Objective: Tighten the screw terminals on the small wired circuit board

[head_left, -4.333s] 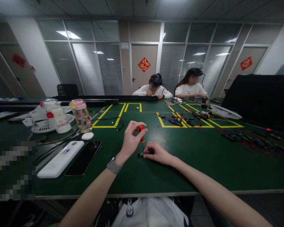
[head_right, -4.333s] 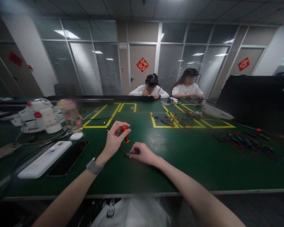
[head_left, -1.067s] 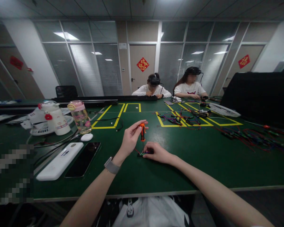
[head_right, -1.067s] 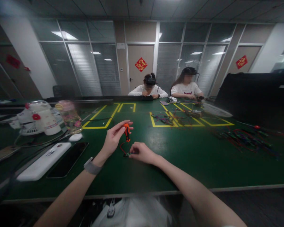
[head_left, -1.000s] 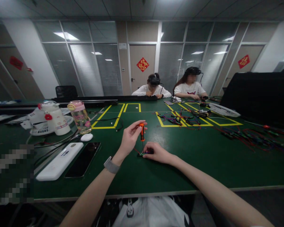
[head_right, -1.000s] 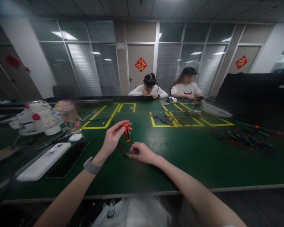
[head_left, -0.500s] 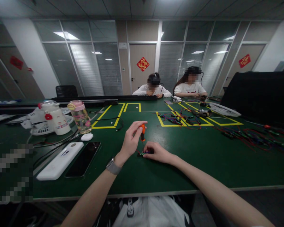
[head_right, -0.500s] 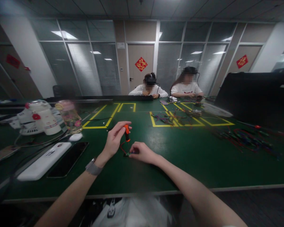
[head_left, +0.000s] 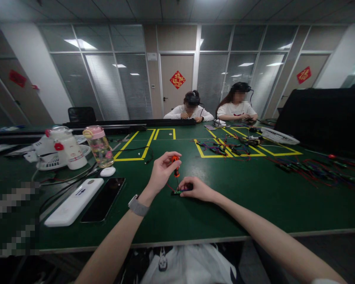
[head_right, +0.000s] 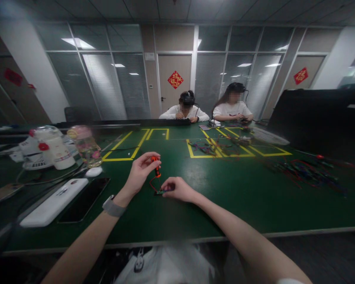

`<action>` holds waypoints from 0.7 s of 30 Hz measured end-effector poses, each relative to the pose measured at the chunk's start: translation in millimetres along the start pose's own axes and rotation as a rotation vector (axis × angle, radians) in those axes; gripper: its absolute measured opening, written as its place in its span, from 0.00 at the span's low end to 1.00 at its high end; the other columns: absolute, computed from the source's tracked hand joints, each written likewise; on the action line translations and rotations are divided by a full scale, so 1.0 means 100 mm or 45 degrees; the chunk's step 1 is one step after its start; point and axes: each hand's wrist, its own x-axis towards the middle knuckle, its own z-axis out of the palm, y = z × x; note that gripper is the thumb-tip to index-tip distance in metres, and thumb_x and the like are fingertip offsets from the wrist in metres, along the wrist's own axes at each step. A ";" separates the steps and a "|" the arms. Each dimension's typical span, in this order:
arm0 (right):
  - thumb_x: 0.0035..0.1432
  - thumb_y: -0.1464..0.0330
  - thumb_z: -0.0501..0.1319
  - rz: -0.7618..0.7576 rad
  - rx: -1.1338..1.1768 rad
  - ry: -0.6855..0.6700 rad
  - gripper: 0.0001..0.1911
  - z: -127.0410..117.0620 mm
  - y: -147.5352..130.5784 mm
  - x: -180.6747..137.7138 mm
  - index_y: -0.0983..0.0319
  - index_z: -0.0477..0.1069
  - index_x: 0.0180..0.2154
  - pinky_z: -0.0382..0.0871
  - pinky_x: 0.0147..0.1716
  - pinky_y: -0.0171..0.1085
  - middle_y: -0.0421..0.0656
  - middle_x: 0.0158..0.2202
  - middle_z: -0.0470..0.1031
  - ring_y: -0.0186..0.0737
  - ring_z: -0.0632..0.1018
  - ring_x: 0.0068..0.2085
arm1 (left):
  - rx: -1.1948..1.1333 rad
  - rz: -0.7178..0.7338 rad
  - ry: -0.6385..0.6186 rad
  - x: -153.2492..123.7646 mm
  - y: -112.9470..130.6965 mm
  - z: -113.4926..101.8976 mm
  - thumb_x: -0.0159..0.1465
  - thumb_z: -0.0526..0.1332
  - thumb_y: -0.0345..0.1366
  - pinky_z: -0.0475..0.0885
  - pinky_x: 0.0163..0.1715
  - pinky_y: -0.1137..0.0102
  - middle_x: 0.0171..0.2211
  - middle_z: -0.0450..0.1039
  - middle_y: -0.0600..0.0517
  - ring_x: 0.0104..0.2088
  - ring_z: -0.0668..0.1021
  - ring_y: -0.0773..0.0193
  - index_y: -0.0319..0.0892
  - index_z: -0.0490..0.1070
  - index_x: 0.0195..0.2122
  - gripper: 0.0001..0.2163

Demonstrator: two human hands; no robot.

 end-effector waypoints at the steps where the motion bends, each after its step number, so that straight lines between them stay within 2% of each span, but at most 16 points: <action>1: 0.47 0.69 0.69 0.000 0.000 0.001 0.10 0.00 0.00 0.00 0.65 0.77 0.34 0.64 0.31 0.33 0.38 0.28 0.70 0.35 0.70 0.30 | 0.016 0.004 0.012 0.00 0.00 0.00 0.57 0.68 0.36 0.73 0.31 0.75 0.34 0.75 0.53 0.29 0.76 0.70 0.42 0.76 0.39 0.10; 4: 0.47 0.68 0.69 0.000 0.000 0.002 0.10 -0.01 0.00 0.00 0.65 0.77 0.34 0.64 0.31 0.34 0.39 0.28 0.70 0.34 0.70 0.30 | 0.016 0.000 0.021 0.00 0.02 0.00 0.60 0.65 0.38 0.73 0.32 0.74 0.36 0.75 0.51 0.32 0.77 0.68 0.42 0.77 0.41 0.10; 8: 0.47 0.68 0.69 0.000 -0.001 0.011 0.10 -0.01 0.01 0.00 0.65 0.76 0.33 0.64 0.30 0.33 0.39 0.28 0.71 0.34 0.70 0.30 | -0.155 -0.039 -0.083 0.00 0.01 -0.01 0.66 0.57 0.39 0.75 0.39 0.68 0.49 0.75 0.44 0.41 0.80 0.60 0.41 0.75 0.49 0.14; 10: 0.48 0.67 0.69 -0.001 -0.001 0.014 0.10 0.00 0.02 0.00 0.65 0.76 0.33 0.65 0.30 0.33 0.39 0.28 0.71 0.34 0.71 0.30 | -0.212 -0.049 -0.116 0.00 0.01 -0.02 0.66 0.57 0.38 0.75 0.43 0.65 0.51 0.75 0.43 0.44 0.79 0.58 0.41 0.73 0.52 0.15; 14: 0.49 0.66 0.69 0.002 -0.007 0.013 0.10 0.00 0.02 0.00 0.65 0.76 0.33 0.65 0.30 0.33 0.39 0.28 0.72 0.34 0.71 0.30 | -0.181 -0.045 -0.085 -0.01 0.02 -0.01 0.64 0.60 0.38 0.75 0.42 0.66 0.46 0.78 0.43 0.42 0.80 0.59 0.40 0.74 0.51 0.15; 17: 0.49 0.66 0.69 0.004 -0.020 0.018 0.10 -0.01 0.02 0.00 0.65 0.76 0.32 0.65 0.30 0.33 0.39 0.27 0.71 0.34 0.70 0.29 | -0.106 -0.019 -0.058 -0.01 0.04 0.00 0.61 0.64 0.37 0.74 0.40 0.69 0.40 0.79 0.47 0.38 0.79 0.63 0.41 0.76 0.45 0.12; 21: 0.49 0.67 0.69 0.004 -0.013 0.009 0.09 0.00 0.02 0.00 0.65 0.76 0.32 0.64 0.29 0.33 0.39 0.27 0.71 0.33 0.70 0.29 | 0.050 0.044 0.006 0.00 0.03 0.01 0.57 0.67 0.36 0.73 0.33 0.73 0.35 0.75 0.51 0.32 0.76 0.67 0.41 0.75 0.37 0.08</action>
